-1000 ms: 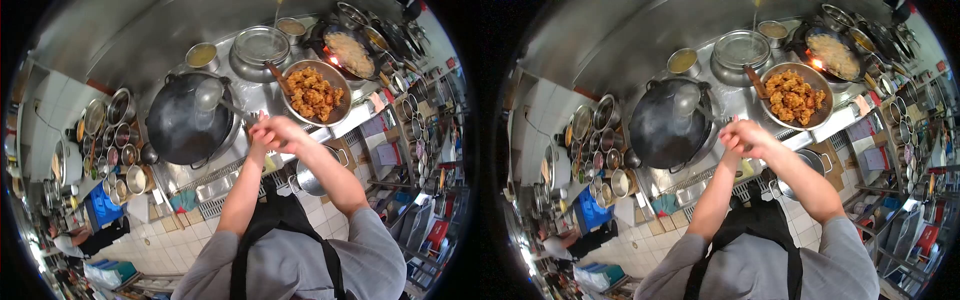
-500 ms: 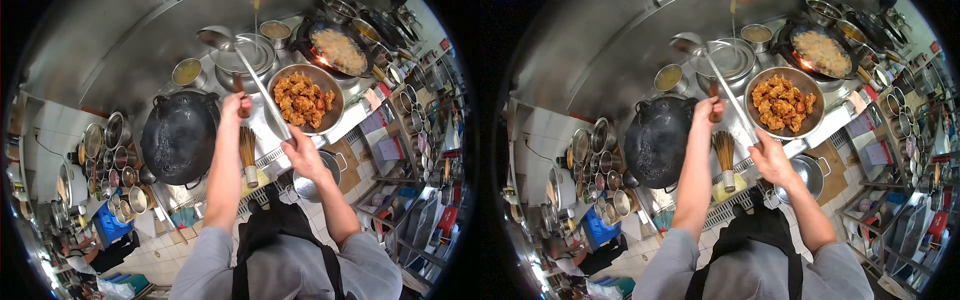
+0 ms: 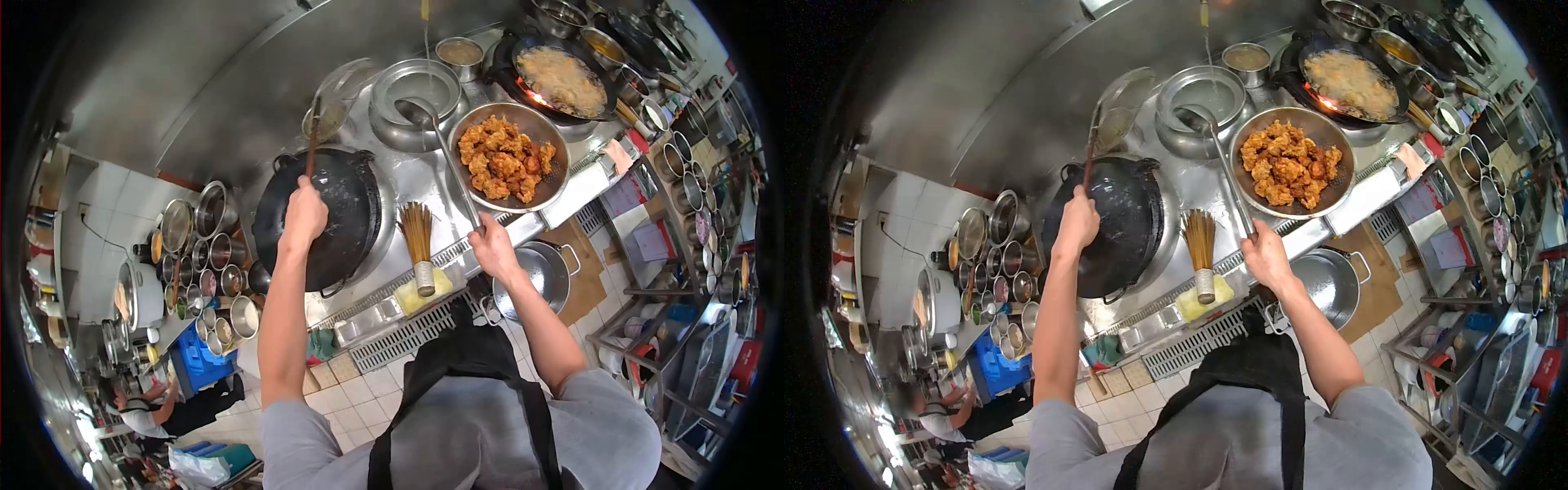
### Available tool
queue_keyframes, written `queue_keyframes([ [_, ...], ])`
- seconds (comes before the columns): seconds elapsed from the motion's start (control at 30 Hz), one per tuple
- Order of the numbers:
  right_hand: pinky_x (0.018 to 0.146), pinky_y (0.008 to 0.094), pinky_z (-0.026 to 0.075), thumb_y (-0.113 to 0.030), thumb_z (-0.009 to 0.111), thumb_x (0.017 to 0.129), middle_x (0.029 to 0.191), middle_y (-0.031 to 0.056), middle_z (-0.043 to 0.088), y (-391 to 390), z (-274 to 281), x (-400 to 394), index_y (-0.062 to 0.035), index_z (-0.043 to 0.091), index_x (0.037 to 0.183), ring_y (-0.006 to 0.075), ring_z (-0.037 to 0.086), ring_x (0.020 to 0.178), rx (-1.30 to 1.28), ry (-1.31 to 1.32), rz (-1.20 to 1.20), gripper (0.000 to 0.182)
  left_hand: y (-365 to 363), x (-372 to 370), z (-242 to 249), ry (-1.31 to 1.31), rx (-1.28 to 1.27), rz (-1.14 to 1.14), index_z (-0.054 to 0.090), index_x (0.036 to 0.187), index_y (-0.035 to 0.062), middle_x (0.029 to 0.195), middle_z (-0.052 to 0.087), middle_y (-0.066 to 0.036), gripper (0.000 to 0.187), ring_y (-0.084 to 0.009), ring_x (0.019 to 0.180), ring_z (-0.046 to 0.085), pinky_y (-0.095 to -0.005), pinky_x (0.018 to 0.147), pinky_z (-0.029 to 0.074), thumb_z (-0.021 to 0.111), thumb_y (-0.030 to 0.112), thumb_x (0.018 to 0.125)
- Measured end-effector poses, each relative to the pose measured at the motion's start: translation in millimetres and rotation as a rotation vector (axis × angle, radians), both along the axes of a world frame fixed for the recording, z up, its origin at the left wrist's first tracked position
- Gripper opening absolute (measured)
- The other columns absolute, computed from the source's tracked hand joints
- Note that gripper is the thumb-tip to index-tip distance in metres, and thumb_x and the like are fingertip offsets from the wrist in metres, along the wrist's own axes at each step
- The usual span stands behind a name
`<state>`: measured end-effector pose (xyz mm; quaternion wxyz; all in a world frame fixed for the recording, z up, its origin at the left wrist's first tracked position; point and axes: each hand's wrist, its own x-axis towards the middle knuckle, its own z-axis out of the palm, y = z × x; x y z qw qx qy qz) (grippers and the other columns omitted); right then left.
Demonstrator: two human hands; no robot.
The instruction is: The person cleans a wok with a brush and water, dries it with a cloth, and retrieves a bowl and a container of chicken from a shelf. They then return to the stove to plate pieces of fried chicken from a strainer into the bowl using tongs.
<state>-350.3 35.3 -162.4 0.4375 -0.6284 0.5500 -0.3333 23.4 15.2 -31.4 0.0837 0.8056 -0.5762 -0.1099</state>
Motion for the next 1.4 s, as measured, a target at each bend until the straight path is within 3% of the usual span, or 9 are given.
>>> queue_keyframes([
  [0.1,0.072,0.0562,0.055,-0.01,0.06,0.09,0.083,0.0277,0.07,-22,-15,55,0.003,0.056,0.122,0.0511,0.068,0.08,-0.144,0.094,-0.075,0.034,48,0,34,0.098,-0.078,0.167,0.05,0.129,-0.0114,0.114,0.065,-0.043,0.033,-0.0565,0.12,0.06,-0.0563,0.1,0.049,0.051,0.011,0.106],
  [0.23,0.082,0.0555,0.058,-0.009,0.062,0.084,0.093,0.0351,0.071,-99,-4,129,0.0113,0.059,0.119,0.0558,0.069,0.096,-0.049,0.304,0.257,0.041,86,18,56,0.617,-0.028,0.229,0.055,0.119,-0.0002,0.079,0.064,-0.012,0.02,-0.024,0.066,0.065,-0.0393,0.058,0.052,0.053,0.016,0.107],
  [0.27,0.081,0.0568,0.058,-0.009,0.061,0.085,0.09,0.0352,0.07,-90,-4,133,0.0117,0.057,0.121,0.0557,0.069,0.093,-0.118,0.287,0.212,0.041,97,22,47,0.704,-0.135,0.279,0.054,0.114,0.0038,0.072,0.05,0.0,0.014,-0.0082,0.056,0.045,-0.0283,0.048,0.04,0.054,0.016,0.107],
  [0.57,0.083,0.0602,0.054,-0.007,0.061,0.09,0.091,0.0322,0.07,132,-71,21,0.0086,0.052,0.134,0.0505,0.07,0.087,-0.1,0.397,0.037,0.048,292,20,-25,1.469,-0.441,0.445,0.052,0.108,0.0037,0.085,0.061,-0.008,0.013,-0.0073,0.057,0.045,-0.0235,0.045,0.037,0.052,0.016,0.11],
  [0.9,0.097,0.0551,0.053,-0.032,0.064,0.099,0.131,0.039,0.058,138,-112,50,0.007,0.036,0.156,0.0514,0.065,0.112,-0.28,0.744,0.094,0.074,312,-63,-76,1.803,-0.47,0.334,0.051,0.11,0.0048,0.096,0.062,-0.013,0.016,-0.0099,0.061,0.047,-0.0244,0.047,0.04,0.052,0.021,0.112],
  [0.97,0.104,0.0543,0.051,-0.039,0.069,0.096,0.13,0.0376,0.059,126,-68,79,0.0049,0.031,0.159,0.0524,0.062,0.12,0.154,0.492,0.192,0.085,301,-85,-73,1.826,-0.488,0.329,0.051,0.112,0.0045,0.097,0.061,-0.013,0.017,-0.0099,0.061,0.047,-0.0244,0.047,0.04,0.052,0.021,0.112],
  [1.17,0.097,0.0445,0.056,-0.033,0.072,0.088,0.126,0.038,0.065,97,-145,126,0.0178,0.001,0.159,0.0467,0.067,0.116,0.133,0.626,0.321,0.112,299,-125,-46,1.869,-0.607,0.34,0.051,0.122,0.002,0.098,0.061,-0.014,0.019,-0.0095,0.06,0.047,-0.0241,0.047,0.042,0.05,0.019,0.113],
  [1.3,0.107,0.0471,0.05,-0.037,0.066,0.091,0.13,0.041,0.063,132,-102,93,0.0154,0.019,0.159,0.0525,0.064,0.119,0.139,-0.026,0.208,0.098,338,-103,-22,1.81,-0.706,0.371,0.049,0.128,0.0013,0.099,0.061,-0.013,0.023,-0.0084,0.059,0.045,-0.0212,0.044,0.039,0.05,0.018,0.112],
  [1.4,0.065,0.039,0.05,-0.023,0.063,0.098,0.109,0.0192,0.065,209,-59,102,-0.0034,0.016,0.168,0.0273,0.06,0.075,0.415,-0.436,0.419,0.086,377,-69,0,1.618,-0.748,0.469,0.048,0.132,0.001,0.098,0.058,-0.012,0.028,-0.0054,0.058,0.042,-0.0181,0.042,0.036,0.048,0.022,0.113],
])
